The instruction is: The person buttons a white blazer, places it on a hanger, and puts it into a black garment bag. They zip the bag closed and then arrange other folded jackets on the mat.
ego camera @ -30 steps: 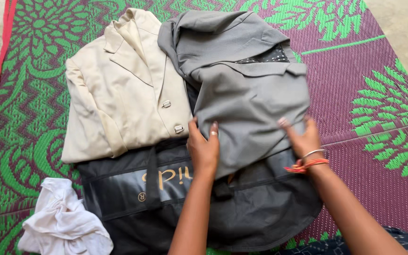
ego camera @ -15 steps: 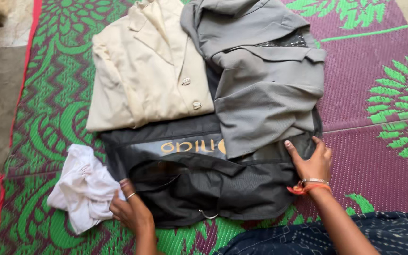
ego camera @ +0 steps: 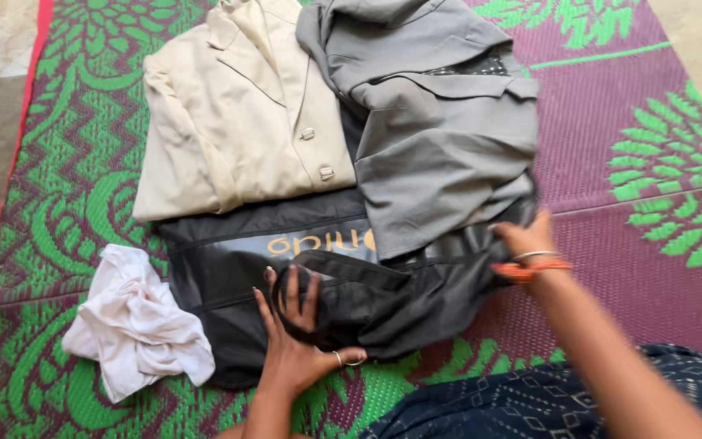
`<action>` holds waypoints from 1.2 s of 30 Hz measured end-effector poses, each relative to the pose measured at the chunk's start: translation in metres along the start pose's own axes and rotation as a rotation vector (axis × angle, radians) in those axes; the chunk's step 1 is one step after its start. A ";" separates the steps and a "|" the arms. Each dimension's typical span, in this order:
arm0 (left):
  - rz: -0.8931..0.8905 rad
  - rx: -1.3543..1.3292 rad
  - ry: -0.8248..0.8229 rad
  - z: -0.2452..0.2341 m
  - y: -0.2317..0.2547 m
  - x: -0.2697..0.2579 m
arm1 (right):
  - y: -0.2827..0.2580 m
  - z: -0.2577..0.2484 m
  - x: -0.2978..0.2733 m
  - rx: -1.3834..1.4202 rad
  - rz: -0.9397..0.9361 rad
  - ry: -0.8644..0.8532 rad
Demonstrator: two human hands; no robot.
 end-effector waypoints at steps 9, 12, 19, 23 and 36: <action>0.090 0.533 -0.364 -0.008 -0.013 -0.033 | 0.070 -0.061 -0.004 -0.072 0.280 -0.149; 0.260 0.703 -0.213 -0.014 -0.011 -0.021 | 0.092 -0.042 0.018 -0.122 0.152 -0.031; 0.263 0.620 -0.294 -0.044 -0.008 -0.006 | 0.035 -0.113 0.007 -0.247 0.061 -0.065; 0.370 0.564 -0.189 -0.050 0.028 -0.043 | 0.034 -0.128 -0.016 -0.251 -0.066 -0.081; -0.183 0.306 0.123 0.012 0.015 0.060 | -0.105 0.056 -0.078 -0.978 -1.003 0.046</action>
Point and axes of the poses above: each hand's wrist, its own x-axis towards the middle knuckle, its own z-axis out of the palm, y = z × x, the point moved 6 cm from there along x, towards the middle knuckle, and after that the axes turned 4 degrees about -x, right-handed, at the moved point
